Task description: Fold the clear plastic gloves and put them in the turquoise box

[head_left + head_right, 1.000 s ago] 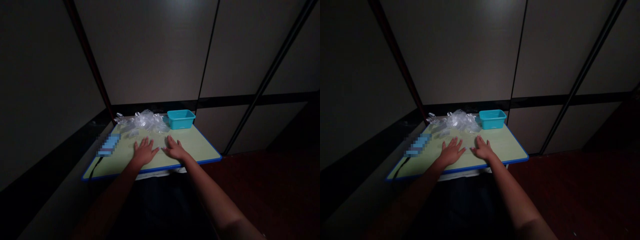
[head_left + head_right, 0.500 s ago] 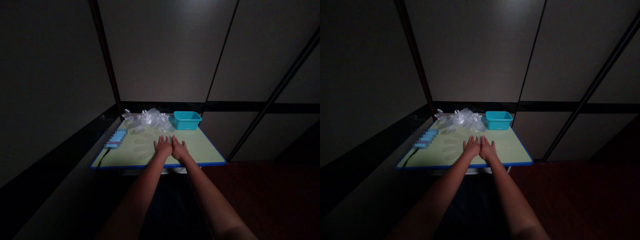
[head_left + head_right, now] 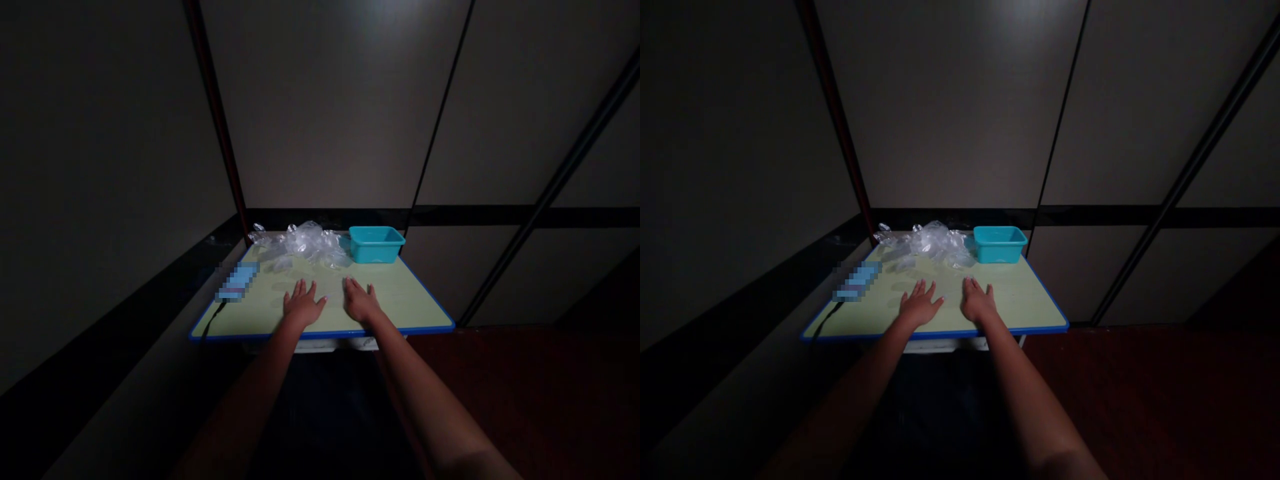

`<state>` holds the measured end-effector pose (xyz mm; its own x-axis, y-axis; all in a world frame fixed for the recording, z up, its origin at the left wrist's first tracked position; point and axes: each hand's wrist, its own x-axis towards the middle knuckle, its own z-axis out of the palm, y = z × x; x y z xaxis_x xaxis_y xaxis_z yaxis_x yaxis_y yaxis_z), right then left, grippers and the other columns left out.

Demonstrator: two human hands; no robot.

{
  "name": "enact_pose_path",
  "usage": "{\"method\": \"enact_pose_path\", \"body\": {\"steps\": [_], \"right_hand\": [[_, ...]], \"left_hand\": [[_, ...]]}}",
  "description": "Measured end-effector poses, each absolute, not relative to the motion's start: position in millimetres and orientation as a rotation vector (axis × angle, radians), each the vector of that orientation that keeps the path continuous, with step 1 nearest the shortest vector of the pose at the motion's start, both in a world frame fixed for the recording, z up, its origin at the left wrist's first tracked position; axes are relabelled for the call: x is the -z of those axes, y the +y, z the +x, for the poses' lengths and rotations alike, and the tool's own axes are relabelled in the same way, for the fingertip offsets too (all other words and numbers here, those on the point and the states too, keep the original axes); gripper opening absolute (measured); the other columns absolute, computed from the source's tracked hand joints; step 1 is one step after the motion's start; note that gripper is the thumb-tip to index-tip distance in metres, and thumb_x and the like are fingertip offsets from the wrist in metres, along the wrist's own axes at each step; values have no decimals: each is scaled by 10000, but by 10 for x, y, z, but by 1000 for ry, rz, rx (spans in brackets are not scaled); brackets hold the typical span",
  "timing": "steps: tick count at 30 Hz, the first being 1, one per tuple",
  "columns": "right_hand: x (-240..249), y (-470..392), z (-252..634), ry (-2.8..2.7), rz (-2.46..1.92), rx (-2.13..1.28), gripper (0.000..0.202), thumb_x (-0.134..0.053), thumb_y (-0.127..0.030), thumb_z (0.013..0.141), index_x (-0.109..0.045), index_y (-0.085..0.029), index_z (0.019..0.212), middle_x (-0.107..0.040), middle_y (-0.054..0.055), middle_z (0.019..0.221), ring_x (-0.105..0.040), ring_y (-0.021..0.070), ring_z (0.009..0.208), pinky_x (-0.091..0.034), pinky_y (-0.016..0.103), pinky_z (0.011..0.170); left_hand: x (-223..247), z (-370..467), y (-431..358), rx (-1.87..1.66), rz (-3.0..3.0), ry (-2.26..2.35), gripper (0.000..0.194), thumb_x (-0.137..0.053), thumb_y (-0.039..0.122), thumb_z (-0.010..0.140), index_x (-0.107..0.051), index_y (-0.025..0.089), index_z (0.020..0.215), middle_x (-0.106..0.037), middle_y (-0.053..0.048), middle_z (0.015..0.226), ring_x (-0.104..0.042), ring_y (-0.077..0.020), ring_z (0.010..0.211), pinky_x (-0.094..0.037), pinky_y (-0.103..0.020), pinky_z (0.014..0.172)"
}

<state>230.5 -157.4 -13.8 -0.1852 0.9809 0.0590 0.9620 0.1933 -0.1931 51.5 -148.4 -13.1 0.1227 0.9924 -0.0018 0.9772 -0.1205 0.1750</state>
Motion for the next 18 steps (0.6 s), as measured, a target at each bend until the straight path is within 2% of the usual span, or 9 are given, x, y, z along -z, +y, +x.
{"method": "enact_pose_path", "body": {"steps": [5, 10, 15, 18], "right_hand": [[97, -1597, 2289, -2273, -1886, -187, 684, -296, -153, 788, -142, -71, 1449, -187, 110, 1501, -155, 218, 1379, -68, 607, 1056], [81, -1611, 2290, -2275, -1900, -200, 683, -305, -166, 797, -141, -112, 1457, -205, 95, 1501, -150, 224, 1380, -53, 597, 1062], [108, -1602, 2296, -2267, -1871, -192, 677, -300, -172, 800, -145, -96, 1455, -214, 106, 1496, -158, 224, 1377, -41, 603, 1057], [114, -1600, 2285, -2246, -1887, -181, 677, -294, -177, 804, -133, -88, 1456, -175, 107, 1505, -136, 213, 1383, -43, 590, 1063]], "left_hand": [[88, -22, -1609, -111, 2315, 2016, 700, -192, 638, 855, -185, 269, 1450, -109, -91, 1522, -85, -255, 1395, -157, -555, 1056], [51, -339, -1684, -17, 2333, 2006, 705, -202, 618, 866, -136, 243, 1459, -64, -103, 1521, -69, -250, 1396, -139, -583, 1049], [-10, -263, -1739, -46, 2337, 2094, 700, -209, 567, 890, -161, 157, 1456, -61, -127, 1514, -62, -252, 1397, -122, -585, 1053], [-125, -41, -1791, -151, 2486, 1979, 656, -218, 524, 910, -214, 143, 1443, -115, -122, 1512, -84, -234, 1397, -141, -527, 1074]]}}
